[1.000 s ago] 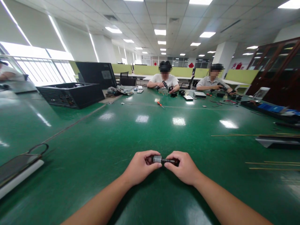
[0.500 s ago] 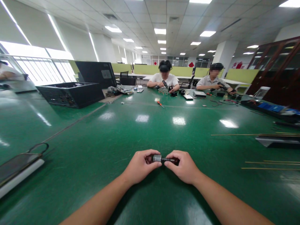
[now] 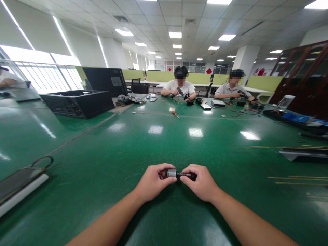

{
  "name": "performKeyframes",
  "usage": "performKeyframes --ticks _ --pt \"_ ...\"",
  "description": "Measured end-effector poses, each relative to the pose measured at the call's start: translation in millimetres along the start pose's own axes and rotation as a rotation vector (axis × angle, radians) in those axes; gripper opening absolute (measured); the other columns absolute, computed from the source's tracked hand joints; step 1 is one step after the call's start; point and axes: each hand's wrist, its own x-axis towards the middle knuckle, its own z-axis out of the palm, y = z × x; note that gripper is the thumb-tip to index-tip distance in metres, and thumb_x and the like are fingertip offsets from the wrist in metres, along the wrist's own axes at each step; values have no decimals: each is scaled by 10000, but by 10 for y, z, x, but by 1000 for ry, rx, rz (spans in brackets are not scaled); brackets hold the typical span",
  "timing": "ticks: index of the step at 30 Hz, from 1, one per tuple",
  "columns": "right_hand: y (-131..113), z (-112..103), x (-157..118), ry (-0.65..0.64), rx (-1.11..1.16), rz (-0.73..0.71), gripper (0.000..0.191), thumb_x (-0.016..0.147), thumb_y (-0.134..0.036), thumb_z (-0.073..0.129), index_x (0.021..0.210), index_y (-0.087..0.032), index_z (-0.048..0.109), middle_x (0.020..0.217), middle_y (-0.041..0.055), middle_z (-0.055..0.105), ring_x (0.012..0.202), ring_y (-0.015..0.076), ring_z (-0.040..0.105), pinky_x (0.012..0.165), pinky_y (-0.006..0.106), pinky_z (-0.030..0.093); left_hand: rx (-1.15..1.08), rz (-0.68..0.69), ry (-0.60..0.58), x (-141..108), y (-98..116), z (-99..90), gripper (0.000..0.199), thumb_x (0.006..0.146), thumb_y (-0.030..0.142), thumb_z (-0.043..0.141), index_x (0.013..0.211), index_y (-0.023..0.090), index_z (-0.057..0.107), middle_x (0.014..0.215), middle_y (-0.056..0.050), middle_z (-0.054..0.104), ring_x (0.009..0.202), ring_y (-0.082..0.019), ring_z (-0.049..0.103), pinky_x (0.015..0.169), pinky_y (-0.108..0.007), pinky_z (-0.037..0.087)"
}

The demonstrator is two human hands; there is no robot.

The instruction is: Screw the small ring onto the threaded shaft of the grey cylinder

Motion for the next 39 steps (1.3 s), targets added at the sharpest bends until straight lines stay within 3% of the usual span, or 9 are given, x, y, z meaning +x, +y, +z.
performKeyframes --ticks 39 --pt "19 10 -1 12 -10 11 92 831 -255 681 797 -192 739 710 5 660 661 145 586 617 256 398 -52 -39 7 16 12 16 346 733 370 736 1016 172 724 756 -13 674 662 -153 542 625 -251 407"
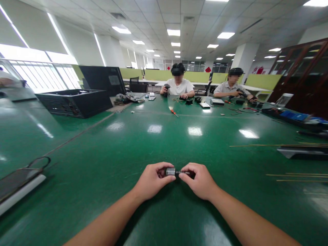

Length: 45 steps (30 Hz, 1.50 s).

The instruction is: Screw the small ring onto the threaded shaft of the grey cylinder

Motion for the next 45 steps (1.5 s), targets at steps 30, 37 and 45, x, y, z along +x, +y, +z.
performKeyframes --ticks 30,37,45 --pt "29 5 -2 28 62 37 103 825 -252 665 772 -177 712 678 4 632 628 141 556 591 246 397 -16 16 4 -12 4 -12 330 761 364 711 1024 165 711 771 -14 670 666 -151 559 624 -243 420" --pt "42 2 -3 40 72 34 89 824 -247 667 780 -184 712 678 6 642 628 145 565 595 248 415 -19 9 13 -8 7 -20 343 753 362 705 1030 160 709 829 -35 703 710 -171 610 663 -263 465" --pt "29 7 -3 45 69 31 88 821 -241 661 770 -186 707 673 8 640 624 146 570 589 248 419 7 10 33 -7 -18 -29 342 715 323 733 1015 163 706 812 -31 704 695 -169 613 653 -267 478"
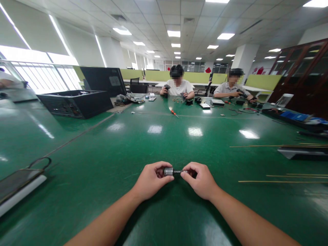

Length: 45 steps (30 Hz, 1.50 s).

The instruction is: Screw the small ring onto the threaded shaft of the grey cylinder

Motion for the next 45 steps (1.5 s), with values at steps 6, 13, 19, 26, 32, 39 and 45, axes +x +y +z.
performKeyframes --ticks 6,13,19,26,32,39,45 --pt "-20 -9 1 3 -15 -1 78 814 -230 666 768 -183 708 675 8 644 630 146 578 597 250 421 -31 -7 -5 18 -26 3 343 685 301 760 991 160 697 785 -20 690 672 -156 594 636 -257 463" --pt "-8 6 -3 10 -24 0 66 810 -229 676 784 -184 717 682 8 655 635 148 591 601 250 433 49 17 37 15 -25 -29 314 677 280 754 967 171 703 785 -16 687 673 -153 587 632 -253 463" --pt "-12 0 -2 8 -14 -13 65 811 -220 665 775 -183 705 686 13 655 636 151 593 603 251 436 100 57 52 20 -64 -48 324 682 256 773 993 192 709 813 -11 696 693 -159 598 652 -259 470" --pt "-33 -20 -19 -10 20 -34 70 813 -211 649 764 -181 689 701 17 659 652 154 596 628 255 439 270 208 143 60 -119 -192 282 732 212 732 1012 234 710 1003 -33 697 915 -200 640 816 -307 486" --pt "-46 -7 -30 -25 52 -48 65 821 -212 653 776 -182 690 701 10 650 651 149 588 621 247 436 -28 31 251 112 -213 -250 384 761 374 728 1036 184 541 920 -39 712 875 -220 697 848 -359 529" --pt "-97 8 -50 -81 31 -117 57 810 -208 672 775 -173 699 688 3 641 633 134 576 617 238 422 69 0 400 8 -148 -455 550 695 496 749 1110 155 630 1134 -123 710 1057 -285 671 1074 -482 445" --pt "-128 23 -61 -121 26 -149 56 810 -215 676 803 -169 709 731 12 664 658 136 595 643 239 436 308 -136 400 -591 -103 -1159 578 628 597 774 1049 213 675 1074 -43 751 1011 -270 700 1061 -446 466"
